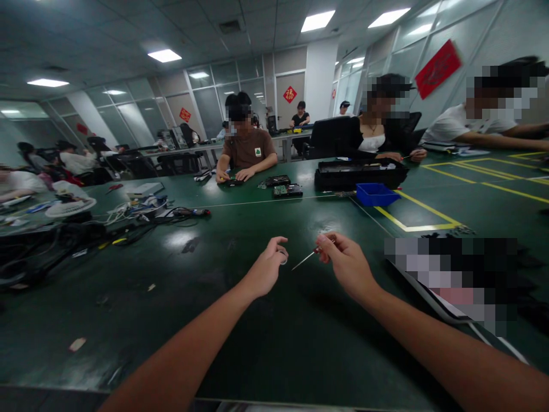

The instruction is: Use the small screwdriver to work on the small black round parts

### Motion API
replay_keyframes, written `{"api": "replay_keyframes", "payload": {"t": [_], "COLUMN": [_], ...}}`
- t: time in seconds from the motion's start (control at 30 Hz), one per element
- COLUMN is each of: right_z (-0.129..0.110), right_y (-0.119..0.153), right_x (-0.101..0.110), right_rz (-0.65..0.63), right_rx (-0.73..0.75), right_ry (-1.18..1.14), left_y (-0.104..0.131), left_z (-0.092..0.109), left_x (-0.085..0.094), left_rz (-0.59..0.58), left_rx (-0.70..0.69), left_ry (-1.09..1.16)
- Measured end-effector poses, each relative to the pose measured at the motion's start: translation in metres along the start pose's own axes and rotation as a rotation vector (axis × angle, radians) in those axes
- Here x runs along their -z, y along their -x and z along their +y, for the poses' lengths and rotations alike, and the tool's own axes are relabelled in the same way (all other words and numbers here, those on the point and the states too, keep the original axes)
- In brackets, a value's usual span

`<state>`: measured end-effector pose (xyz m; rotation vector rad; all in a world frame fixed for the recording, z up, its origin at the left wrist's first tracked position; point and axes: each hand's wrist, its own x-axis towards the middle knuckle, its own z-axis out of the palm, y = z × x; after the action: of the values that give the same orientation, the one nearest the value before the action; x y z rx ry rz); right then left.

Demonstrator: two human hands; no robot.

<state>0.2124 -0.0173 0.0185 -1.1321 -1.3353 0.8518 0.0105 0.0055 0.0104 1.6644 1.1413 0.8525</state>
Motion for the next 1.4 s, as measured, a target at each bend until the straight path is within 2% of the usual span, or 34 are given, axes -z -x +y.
{"api": "replay_keyframes", "payload": {"t": [0.17,0.43,0.73,0.93,1.2,1.4], "right_z": [0.002,0.003,0.003,-0.005,-0.008,-0.009], "right_y": [0.001,0.001,0.002,0.006,0.012,0.013], "right_x": [-0.001,-0.002,-0.004,0.001,0.001,0.002], "right_rz": [0.001,-0.034,-0.052,-0.05,-0.122,-0.187], "right_rx": [0.047,0.046,0.062,0.077,0.281,0.325], "right_ry": [-0.086,-0.062,0.016,0.289,0.395,0.392], "left_y": [0.008,0.005,0.003,0.006,0.007,0.007], "left_z": [-0.01,-0.014,-0.019,-0.012,-0.011,-0.013], "left_x": [0.003,0.012,0.011,0.013,0.013,0.014], "left_rz": [-0.001,0.061,0.095,0.08,0.063,0.08], "left_rx": [-0.074,-0.219,-0.196,-0.176,-0.201,-0.198], "left_ry": [-0.214,-0.292,-0.301,-0.322,-0.364,-0.358]}}
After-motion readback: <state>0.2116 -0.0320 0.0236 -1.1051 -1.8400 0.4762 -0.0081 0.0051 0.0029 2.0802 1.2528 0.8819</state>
